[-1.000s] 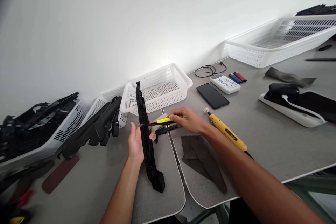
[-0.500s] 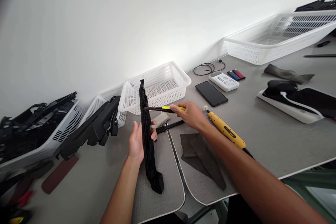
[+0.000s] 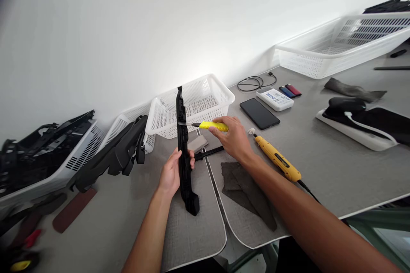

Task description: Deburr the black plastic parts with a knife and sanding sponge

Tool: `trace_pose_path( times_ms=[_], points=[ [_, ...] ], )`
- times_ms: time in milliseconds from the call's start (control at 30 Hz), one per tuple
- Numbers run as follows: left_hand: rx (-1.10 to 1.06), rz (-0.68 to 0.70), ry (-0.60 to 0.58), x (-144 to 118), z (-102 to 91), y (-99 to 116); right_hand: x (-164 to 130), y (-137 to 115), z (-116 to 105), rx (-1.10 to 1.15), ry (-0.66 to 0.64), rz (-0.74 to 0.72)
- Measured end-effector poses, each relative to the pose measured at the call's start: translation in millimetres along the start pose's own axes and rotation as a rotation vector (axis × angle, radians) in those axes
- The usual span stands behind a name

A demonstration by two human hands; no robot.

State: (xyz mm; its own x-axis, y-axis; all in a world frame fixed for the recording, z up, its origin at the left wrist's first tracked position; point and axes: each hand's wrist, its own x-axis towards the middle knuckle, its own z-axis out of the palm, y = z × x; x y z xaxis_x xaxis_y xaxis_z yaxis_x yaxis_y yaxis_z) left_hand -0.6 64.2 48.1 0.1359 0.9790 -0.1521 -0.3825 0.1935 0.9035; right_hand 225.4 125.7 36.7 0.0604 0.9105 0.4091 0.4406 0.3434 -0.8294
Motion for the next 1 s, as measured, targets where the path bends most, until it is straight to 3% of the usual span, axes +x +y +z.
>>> trace_pose_path(
  times_ms=[133, 333, 600, 867, 1000],
  points=[
    [0.050, 0.008, -0.030, 0, -0.3, -5, -1, -3, 0, -0.038, 0.009, -0.037],
    [0.123, 0.079, 0.012, 0, -0.4, -4, -4, -17, -1, 0.056, -0.208, -0.066],
    [0.119, 0.149, 0.061, 3, -0.5, -3, -2, -22, -11, 0.048, -0.323, 0.033],
    [0.106, 0.160, 0.046, 3, -2.8, -4, 1, -15, -9, 0.009, -0.252, 0.225],
    [0.107, 0.162, 0.041, 3, -2.2, -4, 3, -13, -13, 0.018, -0.242, 0.196]
  ],
)
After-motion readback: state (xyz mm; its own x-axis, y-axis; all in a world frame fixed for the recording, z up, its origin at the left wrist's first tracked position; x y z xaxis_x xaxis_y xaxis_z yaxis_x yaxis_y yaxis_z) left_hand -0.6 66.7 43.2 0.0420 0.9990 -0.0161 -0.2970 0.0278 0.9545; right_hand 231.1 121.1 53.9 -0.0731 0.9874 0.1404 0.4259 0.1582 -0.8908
